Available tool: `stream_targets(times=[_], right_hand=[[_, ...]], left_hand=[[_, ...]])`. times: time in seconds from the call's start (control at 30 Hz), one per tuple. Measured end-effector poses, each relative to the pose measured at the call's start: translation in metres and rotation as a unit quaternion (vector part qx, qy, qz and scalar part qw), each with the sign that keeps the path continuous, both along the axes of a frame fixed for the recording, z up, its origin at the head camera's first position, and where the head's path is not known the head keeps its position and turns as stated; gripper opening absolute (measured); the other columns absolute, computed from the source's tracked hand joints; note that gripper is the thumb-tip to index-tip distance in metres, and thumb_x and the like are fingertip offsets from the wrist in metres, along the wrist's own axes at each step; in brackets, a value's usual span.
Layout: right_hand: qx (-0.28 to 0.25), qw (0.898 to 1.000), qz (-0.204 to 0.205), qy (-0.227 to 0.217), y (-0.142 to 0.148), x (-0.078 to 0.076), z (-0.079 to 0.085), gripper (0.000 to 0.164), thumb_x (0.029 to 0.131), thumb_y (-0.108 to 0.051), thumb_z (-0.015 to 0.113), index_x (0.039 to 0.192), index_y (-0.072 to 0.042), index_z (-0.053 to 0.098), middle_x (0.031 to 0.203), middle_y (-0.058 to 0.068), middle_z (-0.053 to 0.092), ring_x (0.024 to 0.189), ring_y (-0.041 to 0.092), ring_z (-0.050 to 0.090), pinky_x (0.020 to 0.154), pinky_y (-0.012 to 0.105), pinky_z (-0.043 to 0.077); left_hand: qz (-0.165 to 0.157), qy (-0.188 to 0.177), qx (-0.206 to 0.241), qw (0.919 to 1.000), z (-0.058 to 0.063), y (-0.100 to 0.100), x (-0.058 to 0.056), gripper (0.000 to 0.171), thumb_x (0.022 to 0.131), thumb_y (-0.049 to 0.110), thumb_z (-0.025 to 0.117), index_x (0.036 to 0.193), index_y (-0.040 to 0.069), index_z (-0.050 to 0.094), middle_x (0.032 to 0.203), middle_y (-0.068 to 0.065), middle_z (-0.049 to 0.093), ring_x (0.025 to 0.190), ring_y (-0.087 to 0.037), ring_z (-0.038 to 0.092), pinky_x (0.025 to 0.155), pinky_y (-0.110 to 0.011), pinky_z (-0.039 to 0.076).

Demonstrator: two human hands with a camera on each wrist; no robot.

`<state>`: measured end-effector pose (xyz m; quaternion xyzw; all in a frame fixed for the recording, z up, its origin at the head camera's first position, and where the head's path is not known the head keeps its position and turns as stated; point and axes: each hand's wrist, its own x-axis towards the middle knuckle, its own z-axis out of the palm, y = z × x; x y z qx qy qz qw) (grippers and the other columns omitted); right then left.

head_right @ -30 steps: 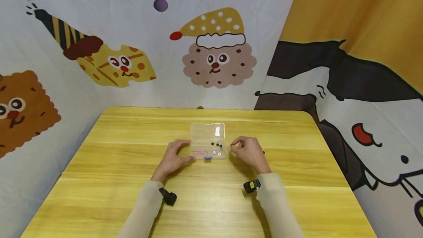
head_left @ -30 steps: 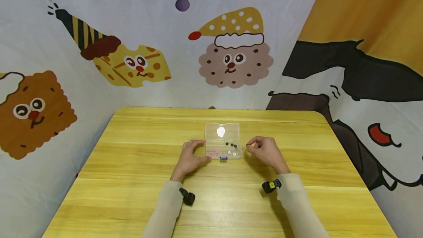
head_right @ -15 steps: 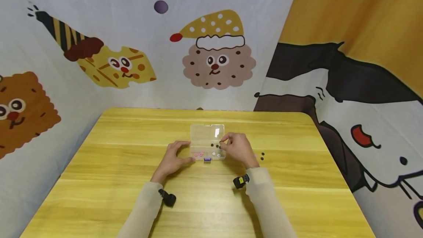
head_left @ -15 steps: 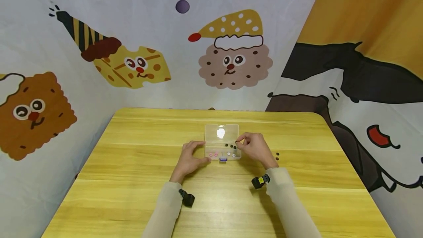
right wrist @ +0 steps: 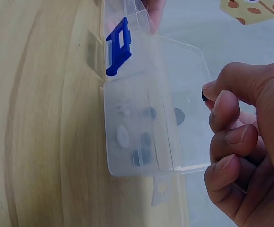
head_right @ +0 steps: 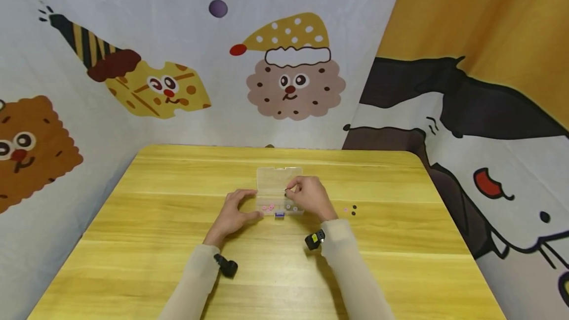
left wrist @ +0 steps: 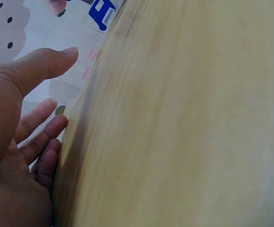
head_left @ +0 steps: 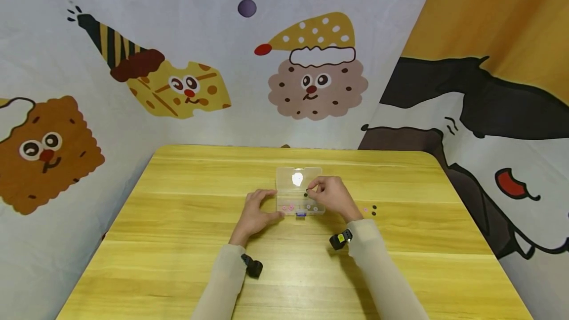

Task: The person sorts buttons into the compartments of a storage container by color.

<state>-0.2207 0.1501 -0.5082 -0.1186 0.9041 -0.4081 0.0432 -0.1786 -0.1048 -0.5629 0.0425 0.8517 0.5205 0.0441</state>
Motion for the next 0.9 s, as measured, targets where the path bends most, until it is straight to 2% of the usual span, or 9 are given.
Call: stream_targets(times=[0.27,0.5,0.9], right_hand=[[0.002,1.000,0.001,-0.011,-0.004,-0.001,0.000,0.007,0.091,-0.020,0.076,0.093,-0.014,0.074,0.058,-0.001,0.058,0.048,0.011,0.045,0.044,0.024,0.034],[0.004,1.000,0.003,-0.020,-0.002,0.000,0.003,0.012,0.092,-0.021,0.075,0.100,-0.013,0.073,0.064,0.001,0.060,0.052,0.013,0.047,0.046,0.025,0.037],[0.007,1.000,0.023,0.004,0.009,0.001,0.000,0.020,0.091,-0.017,0.076,0.109,-0.008,0.072,0.066,0.000,0.063,0.051,0.013,0.050,0.047,0.025,0.042]], left_hand=[[0.002,0.003,0.000,1.0000,0.001,0.001,0.000,0.065,0.076,0.026,0.090,0.136,0.020,0.064,0.138,-0.001,0.060,0.132,-0.026,0.041,0.118,-0.056,0.034],[0.002,-0.001,-0.001,1.0000,0.003,0.002,0.001,0.065,0.077,0.025,0.090,0.137,0.020,0.064,0.139,-0.002,0.060,0.133,-0.026,0.041,0.119,-0.056,0.034],[0.001,-0.001,-0.001,1.0000,0.003,0.001,0.001,0.065,0.077,0.026,0.089,0.137,0.019,0.064,0.140,-0.002,0.059,0.133,-0.027,0.041,0.118,-0.059,0.034]])
